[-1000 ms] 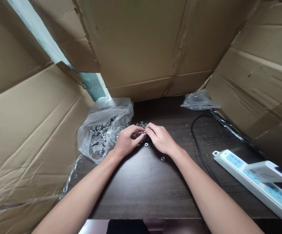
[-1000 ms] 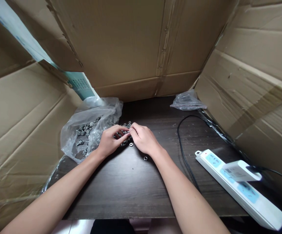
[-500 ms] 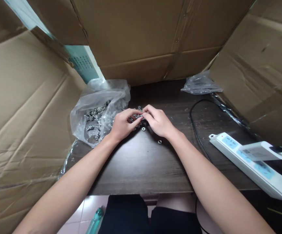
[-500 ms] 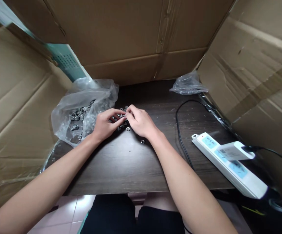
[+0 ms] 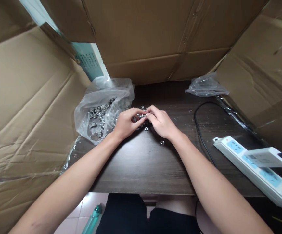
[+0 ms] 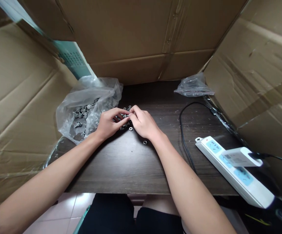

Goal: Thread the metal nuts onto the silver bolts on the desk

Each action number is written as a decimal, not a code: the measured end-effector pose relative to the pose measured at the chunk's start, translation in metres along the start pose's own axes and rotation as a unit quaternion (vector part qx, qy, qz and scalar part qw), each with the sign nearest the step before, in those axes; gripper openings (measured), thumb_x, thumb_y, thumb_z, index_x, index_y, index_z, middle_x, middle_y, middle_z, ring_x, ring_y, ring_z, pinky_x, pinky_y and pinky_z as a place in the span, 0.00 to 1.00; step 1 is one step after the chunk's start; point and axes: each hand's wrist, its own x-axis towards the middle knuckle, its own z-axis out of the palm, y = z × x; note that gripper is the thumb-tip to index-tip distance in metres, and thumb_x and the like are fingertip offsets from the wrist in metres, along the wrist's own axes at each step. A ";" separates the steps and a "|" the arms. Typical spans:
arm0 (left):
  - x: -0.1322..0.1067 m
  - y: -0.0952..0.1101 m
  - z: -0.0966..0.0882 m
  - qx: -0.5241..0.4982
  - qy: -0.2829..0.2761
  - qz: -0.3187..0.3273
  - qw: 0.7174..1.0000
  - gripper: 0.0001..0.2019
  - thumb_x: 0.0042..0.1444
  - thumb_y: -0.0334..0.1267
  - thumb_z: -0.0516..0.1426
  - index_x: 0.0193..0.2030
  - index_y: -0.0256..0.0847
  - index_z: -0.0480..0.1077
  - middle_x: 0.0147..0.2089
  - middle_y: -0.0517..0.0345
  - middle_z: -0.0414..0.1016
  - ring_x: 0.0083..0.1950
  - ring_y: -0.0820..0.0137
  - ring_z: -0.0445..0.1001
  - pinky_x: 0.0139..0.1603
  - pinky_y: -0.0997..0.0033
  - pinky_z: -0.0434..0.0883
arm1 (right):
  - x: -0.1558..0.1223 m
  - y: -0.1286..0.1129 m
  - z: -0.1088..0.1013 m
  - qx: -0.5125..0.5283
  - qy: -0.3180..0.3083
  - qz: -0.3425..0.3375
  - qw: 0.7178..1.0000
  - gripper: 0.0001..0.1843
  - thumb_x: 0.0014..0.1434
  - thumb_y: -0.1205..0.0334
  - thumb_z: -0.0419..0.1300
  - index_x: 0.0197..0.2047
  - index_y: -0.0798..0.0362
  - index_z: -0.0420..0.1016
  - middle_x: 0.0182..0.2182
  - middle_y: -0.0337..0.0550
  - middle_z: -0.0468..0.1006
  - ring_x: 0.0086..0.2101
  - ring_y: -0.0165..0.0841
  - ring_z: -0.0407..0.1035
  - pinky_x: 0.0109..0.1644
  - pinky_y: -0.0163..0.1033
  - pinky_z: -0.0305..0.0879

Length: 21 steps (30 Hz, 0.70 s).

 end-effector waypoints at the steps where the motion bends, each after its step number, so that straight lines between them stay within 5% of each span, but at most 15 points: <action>1: 0.000 0.000 0.000 0.001 -0.002 0.001 1.000 0.06 0.60 0.36 0.64 0.43 0.39 0.78 0.38 0.58 0.81 0.29 0.77 0.74 0.33 0.78 0.72 | 0.000 0.000 0.000 0.005 0.000 0.002 1.000 0.07 0.66 0.60 0.51 0.39 0.50 0.67 0.28 0.36 0.72 0.31 0.34 0.66 0.37 0.38 0.55; 13: -0.002 -0.001 -0.001 -0.011 -0.016 -0.002 1.000 0.06 0.61 0.36 0.64 0.44 0.39 0.77 0.39 0.58 0.80 0.32 0.76 0.75 0.33 0.78 0.72 | 0.000 -0.002 0.001 -0.014 -0.013 0.012 1.000 0.15 0.70 0.56 0.47 0.32 0.51 0.65 0.28 0.39 0.72 0.30 0.34 0.65 0.36 0.38 0.54; 21: -0.001 -0.001 -0.002 -0.001 -0.011 -0.003 1.000 0.06 0.62 0.37 0.63 0.45 0.40 0.78 0.38 0.57 0.80 0.33 0.75 0.75 0.33 0.77 0.73 | 0.000 -0.002 0.001 -0.007 -0.011 0.014 1.000 0.08 0.66 0.60 0.50 0.38 0.50 0.68 0.29 0.37 0.73 0.32 0.35 0.66 0.37 0.38 0.54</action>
